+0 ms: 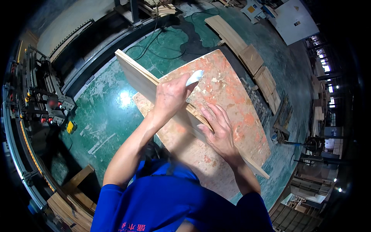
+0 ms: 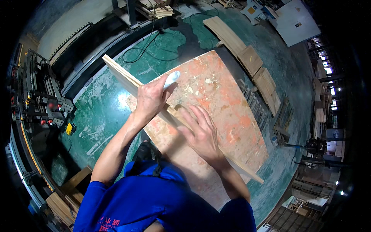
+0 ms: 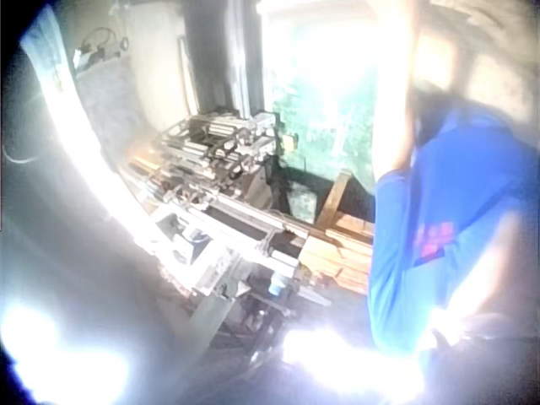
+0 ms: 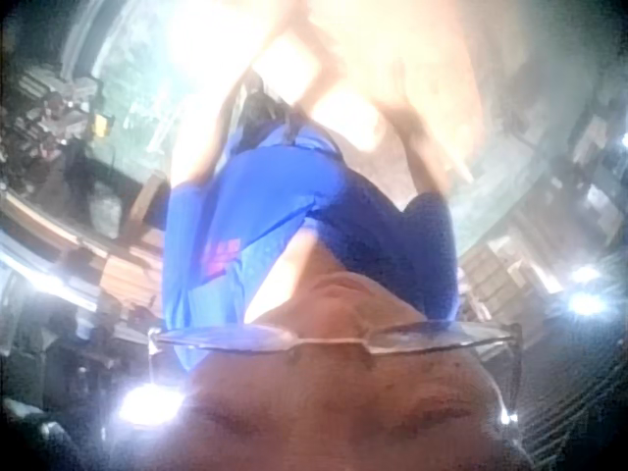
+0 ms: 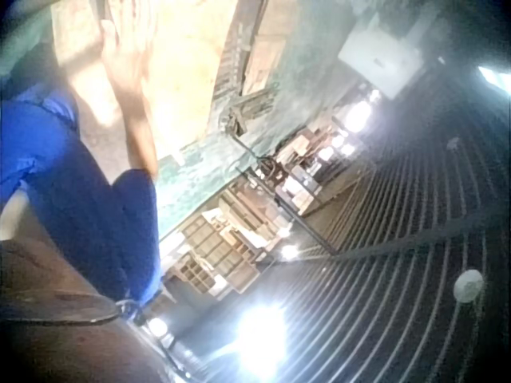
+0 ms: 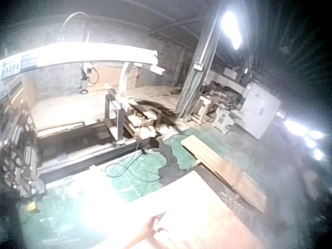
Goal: The person applies glue to a wooden strip and attaches it to a wooden panel. They use a scraper to remove excess glue, then sand the edges with a sanding block. The person places the panel on a machine, retrieves a hammer, and carries the panel to a stack of wood.
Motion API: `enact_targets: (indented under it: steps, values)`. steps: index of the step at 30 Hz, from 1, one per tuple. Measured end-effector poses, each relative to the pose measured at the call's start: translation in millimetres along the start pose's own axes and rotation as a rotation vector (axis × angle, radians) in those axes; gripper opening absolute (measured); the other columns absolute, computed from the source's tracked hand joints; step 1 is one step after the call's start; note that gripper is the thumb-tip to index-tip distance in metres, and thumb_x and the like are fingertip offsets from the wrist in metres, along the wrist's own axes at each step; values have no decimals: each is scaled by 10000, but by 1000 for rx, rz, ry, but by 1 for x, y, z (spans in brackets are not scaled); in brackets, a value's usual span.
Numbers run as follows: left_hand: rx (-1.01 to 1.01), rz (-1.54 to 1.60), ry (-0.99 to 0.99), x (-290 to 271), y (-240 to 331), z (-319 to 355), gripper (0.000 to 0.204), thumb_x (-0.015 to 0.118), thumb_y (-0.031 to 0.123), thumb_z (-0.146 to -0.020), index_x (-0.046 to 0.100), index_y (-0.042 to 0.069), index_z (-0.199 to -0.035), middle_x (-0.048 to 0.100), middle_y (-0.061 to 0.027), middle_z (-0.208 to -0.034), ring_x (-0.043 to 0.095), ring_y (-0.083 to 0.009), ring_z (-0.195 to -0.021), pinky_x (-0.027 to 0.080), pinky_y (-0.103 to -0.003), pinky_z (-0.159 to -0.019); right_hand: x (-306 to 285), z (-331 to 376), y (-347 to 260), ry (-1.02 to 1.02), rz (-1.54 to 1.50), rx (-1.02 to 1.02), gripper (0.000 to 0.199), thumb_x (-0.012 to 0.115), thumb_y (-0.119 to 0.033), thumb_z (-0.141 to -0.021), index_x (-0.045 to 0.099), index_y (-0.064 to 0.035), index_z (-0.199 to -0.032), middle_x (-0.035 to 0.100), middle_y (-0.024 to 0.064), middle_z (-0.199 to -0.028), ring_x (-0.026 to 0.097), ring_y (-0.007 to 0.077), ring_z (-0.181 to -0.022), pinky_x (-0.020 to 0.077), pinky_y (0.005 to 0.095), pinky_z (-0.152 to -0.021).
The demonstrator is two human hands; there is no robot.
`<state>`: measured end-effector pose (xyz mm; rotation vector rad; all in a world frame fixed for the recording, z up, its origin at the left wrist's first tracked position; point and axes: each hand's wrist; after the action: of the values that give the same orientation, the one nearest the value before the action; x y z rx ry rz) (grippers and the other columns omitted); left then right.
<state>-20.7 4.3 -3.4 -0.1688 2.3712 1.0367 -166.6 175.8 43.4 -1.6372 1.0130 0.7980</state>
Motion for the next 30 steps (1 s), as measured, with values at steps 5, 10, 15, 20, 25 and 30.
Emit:
enact_targets:
  steps: [5, 10, 15, 20, 25, 30]
  values:
    - [-8, -14, -3, 0, -3, 3, 359, 790, 125, -889, 673, 79, -1225, 710, -145, -776, 720, -340, -712, 552, -432, -597, 4, 0, -7, -74, 26, 3, 518, 806, -174, -881, 655, -49, -1361, 596, 229, -1367, 582, 413, -1271, 499, 497, -1046]
    - [-26, 0, -14, 0, -3, 4, 330, 784, 111, -883, 671, 71, -1191, 709, -147, -770, 724, -338, -723, 554, -436, -603, 8, -2, -6, -75, 24, -29, 501, 813, -183, -873, 670, -46, -1334, 608, 219, -1338, 594, 408, -1251, 506, 497, -1032]
    - [-5, -16, 5, 0, -4, 4, 301, 786, 119, -882, 675, 68, -1156, 707, -150, -762, 723, -339, -718, 558, -433, -602, 0, 6, -8, -65, 61, -30, 483, 819, -169, -867, 681, -35, -1310, 624, 204, -1323, 608, 397, -1236, 517, 491, -1015]
    - [-18, -17, -9, 2, -5, 4, 286, 786, 131, -888, 676, 68, -1144, 706, -151, -760, 722, -339, -709, 557, -431, -592, 6, 8, -4, -61, 56, -39, 487, 816, -182, -872, 681, -43, -1319, 618, 203, -1339, 603, 393, -1241, 512, 492, -1023]
    - [-13, -13, 2, 2, -3, 3, 262, 785, 132, -891, 675, 67, -1120, 698, -144, -740, 717, -333, -687, 552, -430, -581, 6, 2, -8, -71, 78, -69, 491, 813, -199, -876, 681, -47, -1324, 609, 199, -1354, 584, 393, -1266, 494, 497, -1047]
    - [-6, 3, 2, 2, -4, 3, 261, 787, 120, -880, 681, 73, -1113, 696, -138, -736, 715, -328, -679, 552, -429, -586, 0, -2, -9, -100, 117, -110, 501, 802, -161, -882, 664, -34, -1346, 611, 198, -1359, 582, 405, -1270, 490, 501, -1060]
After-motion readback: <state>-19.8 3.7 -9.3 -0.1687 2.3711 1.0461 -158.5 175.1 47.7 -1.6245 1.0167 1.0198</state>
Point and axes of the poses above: each hand's wrist, its own z-axis away from the middle knuckle, its own x-axis out of the palm, y = z × x
